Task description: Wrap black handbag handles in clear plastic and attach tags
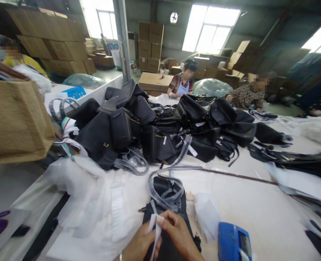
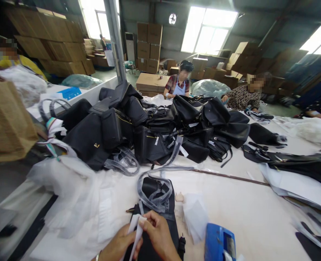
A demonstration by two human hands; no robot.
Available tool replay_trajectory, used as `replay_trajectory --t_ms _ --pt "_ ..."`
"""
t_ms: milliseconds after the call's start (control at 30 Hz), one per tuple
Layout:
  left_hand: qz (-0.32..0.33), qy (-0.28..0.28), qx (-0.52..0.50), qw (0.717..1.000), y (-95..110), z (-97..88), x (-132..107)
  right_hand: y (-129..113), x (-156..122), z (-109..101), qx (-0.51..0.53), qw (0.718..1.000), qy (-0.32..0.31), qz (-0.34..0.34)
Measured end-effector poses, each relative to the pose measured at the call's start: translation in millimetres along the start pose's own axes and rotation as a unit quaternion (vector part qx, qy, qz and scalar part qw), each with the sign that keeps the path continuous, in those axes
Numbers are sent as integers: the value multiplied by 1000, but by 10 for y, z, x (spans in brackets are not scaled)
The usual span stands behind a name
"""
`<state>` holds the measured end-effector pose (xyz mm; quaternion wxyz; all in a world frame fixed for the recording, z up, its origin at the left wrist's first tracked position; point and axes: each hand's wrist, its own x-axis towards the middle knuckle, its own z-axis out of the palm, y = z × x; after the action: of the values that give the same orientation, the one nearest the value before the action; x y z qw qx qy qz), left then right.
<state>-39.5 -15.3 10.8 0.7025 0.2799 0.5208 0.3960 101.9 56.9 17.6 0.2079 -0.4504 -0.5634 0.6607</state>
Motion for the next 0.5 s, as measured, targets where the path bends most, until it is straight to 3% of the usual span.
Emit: replay_trajectory --t_ms 100,200,300,400,500 --pt "-12 -1 -18 1000 8 -1 -32 -32 -43 71 -28 999 35 -3" --pt "20 7 -71 997 -56 -2 -58 -11 -54 154 -24 999 43 19" --pt "47 76 -57 994 -171 34 -10 29 -25 218 -62 995 81 13" --pt "27 163 -30 986 -218 91 74 40 17 247 -95 988 118 -6" --pt "5 199 -48 979 -131 115 93 27 34 226 -17 998 67 10"
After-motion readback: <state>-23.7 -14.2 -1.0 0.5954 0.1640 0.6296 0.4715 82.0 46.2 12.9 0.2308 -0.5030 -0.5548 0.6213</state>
